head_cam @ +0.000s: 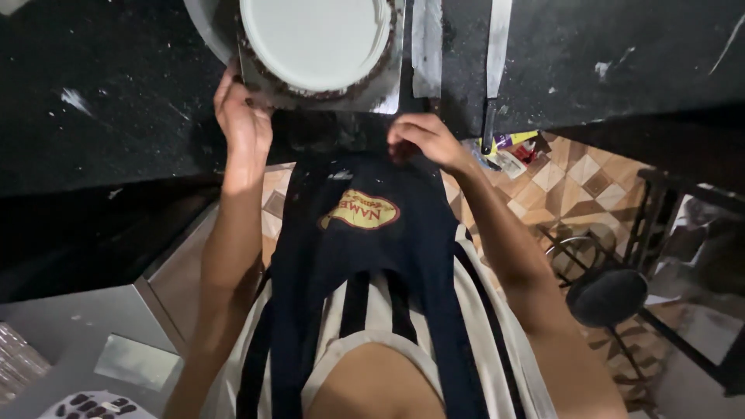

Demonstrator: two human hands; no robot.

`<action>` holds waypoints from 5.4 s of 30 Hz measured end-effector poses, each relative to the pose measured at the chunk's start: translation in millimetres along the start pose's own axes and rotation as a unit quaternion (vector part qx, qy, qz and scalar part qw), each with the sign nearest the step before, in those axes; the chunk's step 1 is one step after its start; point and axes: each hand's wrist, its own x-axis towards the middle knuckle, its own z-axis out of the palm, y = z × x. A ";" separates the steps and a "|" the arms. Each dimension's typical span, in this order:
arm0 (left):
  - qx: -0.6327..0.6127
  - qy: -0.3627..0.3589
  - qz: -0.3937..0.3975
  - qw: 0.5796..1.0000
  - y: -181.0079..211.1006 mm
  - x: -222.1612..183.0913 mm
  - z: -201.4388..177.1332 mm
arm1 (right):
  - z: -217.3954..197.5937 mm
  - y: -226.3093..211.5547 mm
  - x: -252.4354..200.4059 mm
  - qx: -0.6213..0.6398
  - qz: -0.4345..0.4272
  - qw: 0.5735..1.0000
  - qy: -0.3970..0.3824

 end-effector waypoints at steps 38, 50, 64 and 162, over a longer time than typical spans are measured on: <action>0.563 0.063 -0.006 0.824 54.9 -29.0 13.0 | 25.6 4.0 79.7 0.129 -0.175 0.953 0.212; 0.269 -0.012 -0.109 0.957 44.0 -41.3 28.8 | 37.1 -12.8 88.3 -0.003 -0.285 0.939 0.193; 0.277 -0.080 -0.170 0.942 43.3 -45.7 30.8 | 37.5 -12.1 84.2 -0.025 -0.223 0.943 0.244; 0.268 -0.176 -0.163 0.933 45.0 -28.4 -1.4 | 39.2 8.6 66.9 0.061 -0.219 0.937 0.265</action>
